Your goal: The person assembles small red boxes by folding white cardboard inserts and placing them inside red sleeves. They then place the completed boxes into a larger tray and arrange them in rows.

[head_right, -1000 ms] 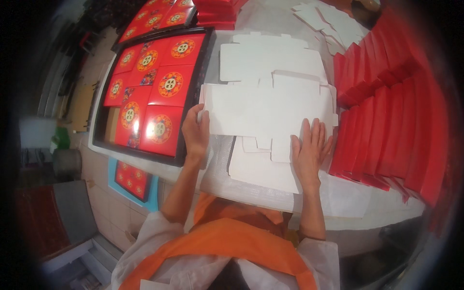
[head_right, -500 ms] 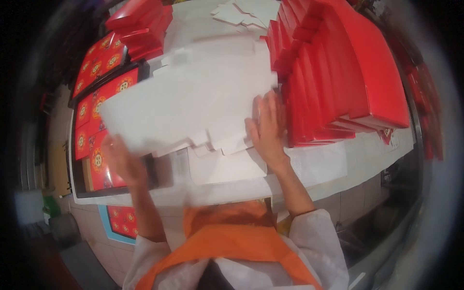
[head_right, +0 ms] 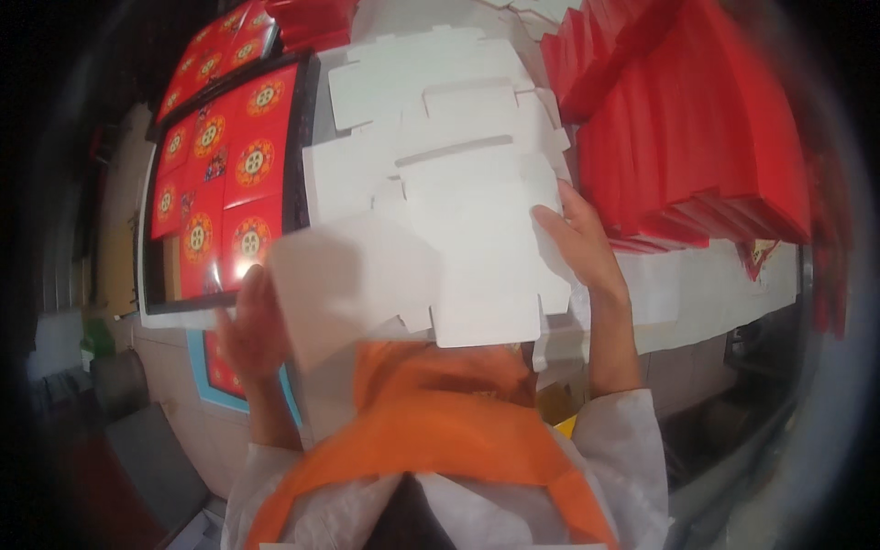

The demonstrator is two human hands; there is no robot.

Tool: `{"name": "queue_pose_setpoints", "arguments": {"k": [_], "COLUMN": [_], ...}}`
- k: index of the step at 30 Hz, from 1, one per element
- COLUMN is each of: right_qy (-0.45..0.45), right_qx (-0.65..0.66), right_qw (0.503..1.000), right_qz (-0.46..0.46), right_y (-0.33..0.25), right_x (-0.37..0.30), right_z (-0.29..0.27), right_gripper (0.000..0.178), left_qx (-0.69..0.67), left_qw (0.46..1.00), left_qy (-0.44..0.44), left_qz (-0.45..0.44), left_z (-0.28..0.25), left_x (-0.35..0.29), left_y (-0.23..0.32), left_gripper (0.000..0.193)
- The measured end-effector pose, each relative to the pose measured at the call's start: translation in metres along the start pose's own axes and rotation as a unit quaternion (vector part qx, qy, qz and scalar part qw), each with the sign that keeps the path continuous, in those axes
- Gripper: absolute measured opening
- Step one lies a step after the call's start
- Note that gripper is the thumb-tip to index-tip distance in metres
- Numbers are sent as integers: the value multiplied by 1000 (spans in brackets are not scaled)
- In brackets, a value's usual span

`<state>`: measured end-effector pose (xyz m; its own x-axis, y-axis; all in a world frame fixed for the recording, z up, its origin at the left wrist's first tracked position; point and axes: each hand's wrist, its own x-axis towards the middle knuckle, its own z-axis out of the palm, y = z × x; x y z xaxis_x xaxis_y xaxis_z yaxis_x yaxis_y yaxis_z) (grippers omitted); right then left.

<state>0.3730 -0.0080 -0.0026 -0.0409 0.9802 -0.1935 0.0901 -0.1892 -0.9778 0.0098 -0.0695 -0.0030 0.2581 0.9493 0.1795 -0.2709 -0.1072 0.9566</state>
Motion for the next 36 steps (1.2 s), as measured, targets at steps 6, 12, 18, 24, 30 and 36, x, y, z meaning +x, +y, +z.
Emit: {"name": "queue_pose_setpoints", "arguments": {"k": [6,12,18,24,30,36], "right_qy": [-128,-144,-179,-140,-270,-260], "right_qx": [-129,-105,-15,244,25,-159], "right_qw": [983,983,981,914,946,952], "right_qz": [30,48,75,293,180,18], "right_y": [-3,9,3,25,17,11], "right_x": [2,-1,-16,-20,-19,-36], "right_z": [18,30,48,57,60,72], "right_gripper": [38,38,38,47,41,37], "left_qx": [185,300,408,379,322,233], "left_qw": [948,934,900,891,909,928], "left_qy": [-260,-178,-36,-104,-121,-120], "left_qz": [-25,-79,-151,-226,-235,-264], "left_z": [26,35,47,56,57,60], "left_x": [33,45,53,35,29,28], "left_y": [-14,-21,-36,-42,-49,-55], "left_gripper": [71,27,25,26,26,28]}}
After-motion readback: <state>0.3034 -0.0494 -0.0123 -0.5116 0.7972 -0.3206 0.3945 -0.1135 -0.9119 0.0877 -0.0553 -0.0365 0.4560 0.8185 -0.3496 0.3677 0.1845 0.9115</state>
